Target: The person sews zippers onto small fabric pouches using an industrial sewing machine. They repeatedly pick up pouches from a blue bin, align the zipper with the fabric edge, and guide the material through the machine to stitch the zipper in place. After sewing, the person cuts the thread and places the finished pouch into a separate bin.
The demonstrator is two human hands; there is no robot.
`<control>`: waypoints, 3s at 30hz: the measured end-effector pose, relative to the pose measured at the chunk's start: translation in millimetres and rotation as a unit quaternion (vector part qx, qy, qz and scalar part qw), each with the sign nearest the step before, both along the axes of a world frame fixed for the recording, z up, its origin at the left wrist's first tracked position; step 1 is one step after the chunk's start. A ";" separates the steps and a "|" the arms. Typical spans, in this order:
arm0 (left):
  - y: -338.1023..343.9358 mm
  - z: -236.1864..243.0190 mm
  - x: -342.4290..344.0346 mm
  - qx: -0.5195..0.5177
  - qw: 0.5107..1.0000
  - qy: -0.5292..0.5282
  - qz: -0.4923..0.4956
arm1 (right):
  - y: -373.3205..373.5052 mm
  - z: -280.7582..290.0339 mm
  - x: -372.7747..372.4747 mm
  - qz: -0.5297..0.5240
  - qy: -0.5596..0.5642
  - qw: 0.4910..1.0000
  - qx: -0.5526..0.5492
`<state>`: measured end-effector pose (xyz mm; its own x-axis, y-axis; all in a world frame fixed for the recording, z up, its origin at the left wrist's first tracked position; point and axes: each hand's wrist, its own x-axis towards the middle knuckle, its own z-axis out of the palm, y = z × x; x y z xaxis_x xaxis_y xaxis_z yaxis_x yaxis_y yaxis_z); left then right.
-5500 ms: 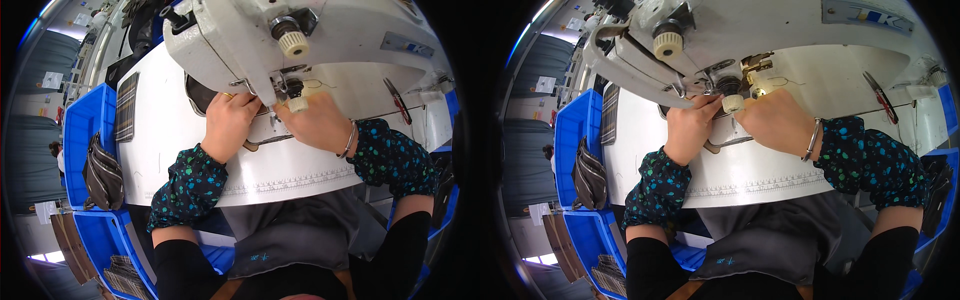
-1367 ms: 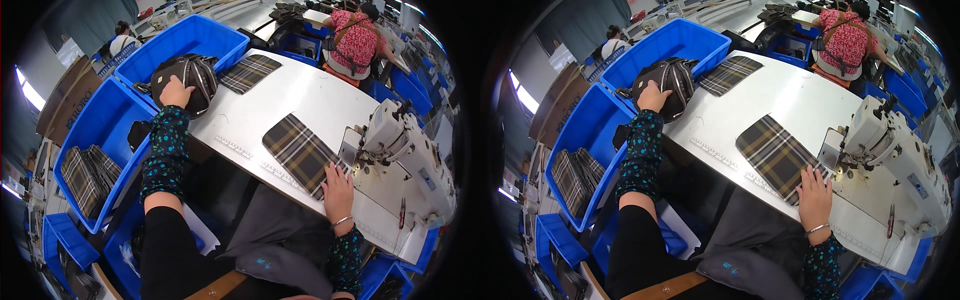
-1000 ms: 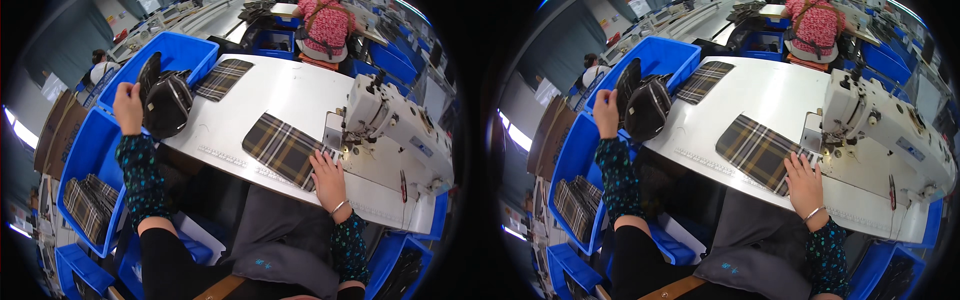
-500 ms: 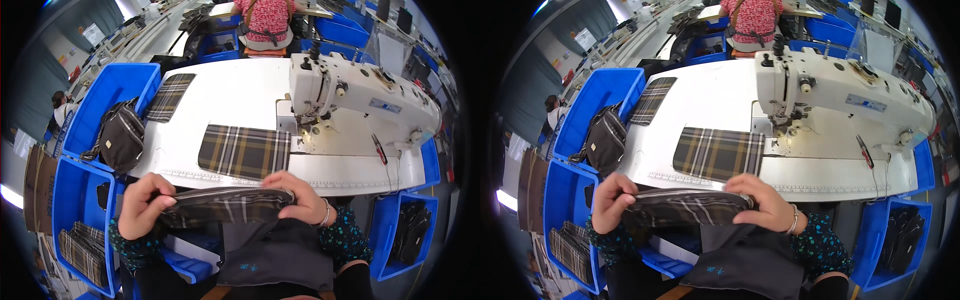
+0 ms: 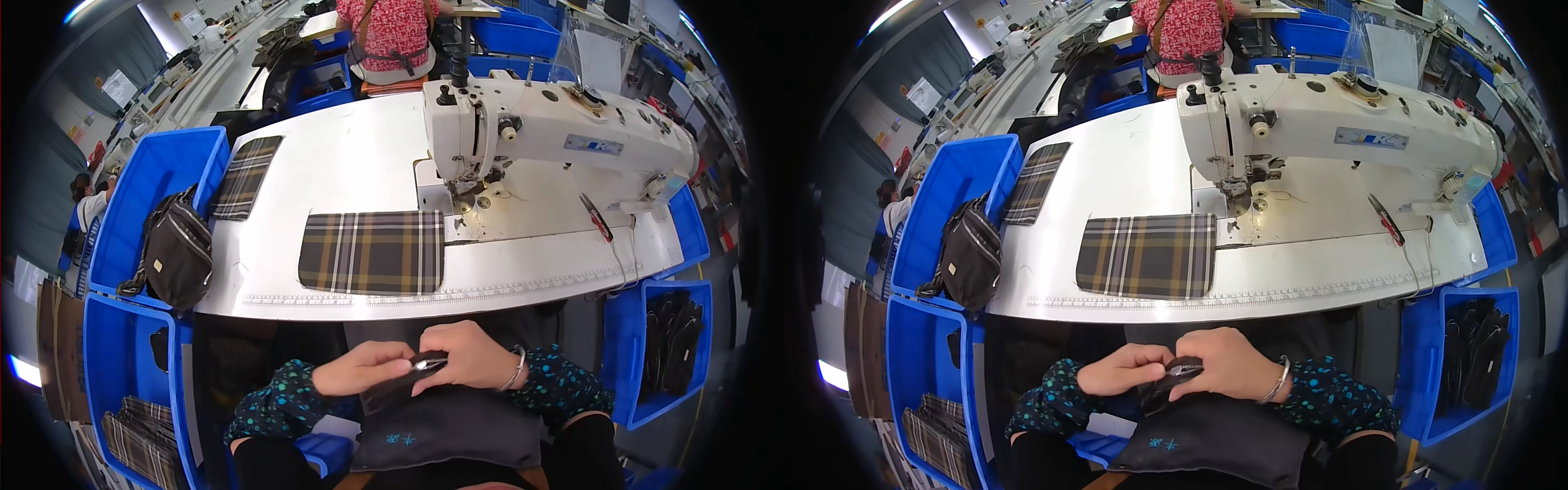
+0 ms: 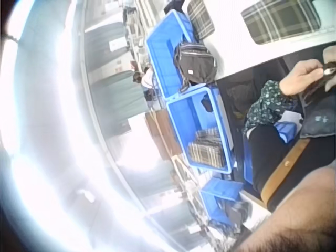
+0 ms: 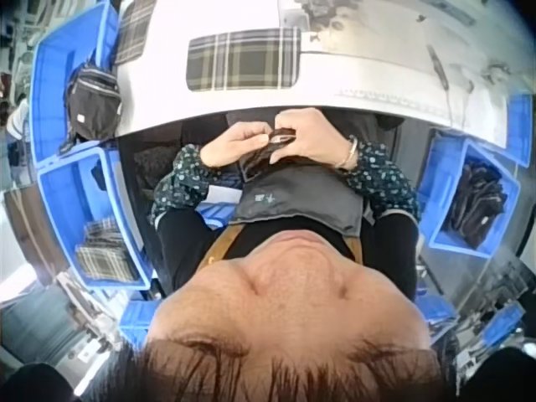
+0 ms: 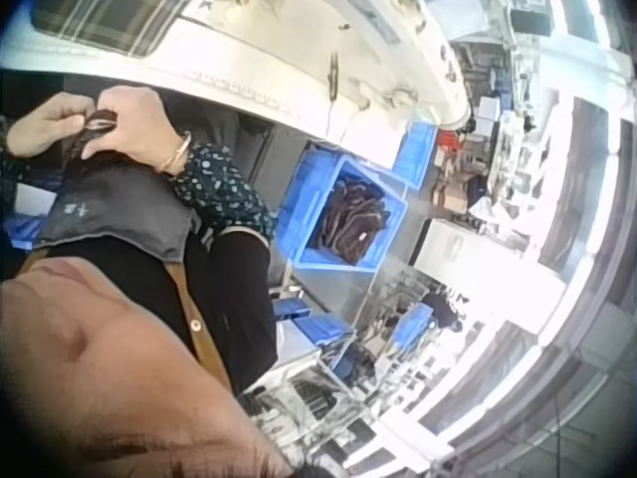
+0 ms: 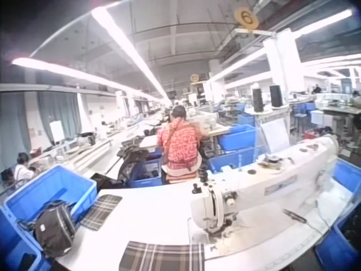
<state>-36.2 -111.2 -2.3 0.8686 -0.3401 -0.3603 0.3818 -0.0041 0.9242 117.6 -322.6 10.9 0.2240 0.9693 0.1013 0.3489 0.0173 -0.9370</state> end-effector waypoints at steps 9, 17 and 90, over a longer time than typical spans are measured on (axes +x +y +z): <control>-15.3 8.7 13.2 -0.032 0.998 -0.047 -0.020 | -14.6 -1.2 16.4 0.104 0.145 0.983 -0.031; 1.4 28.4 6.3 -0.017 0.996 -0.090 0.020 | -26.0 23.3 28.9 0.096 0.074 0.992 0.032; 56.9 -10.5 238.8 0.510 0.832 -0.187 0.112 | 36.4 -56.4 137.6 -0.083 -0.595 0.781 0.172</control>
<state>202.6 -54.3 -12.8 0.9853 0.1628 -0.0518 0.1649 -0.8271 0.5374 255.2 -286.2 -45.5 -0.1065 0.8063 0.5819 0.9932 0.0581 0.1013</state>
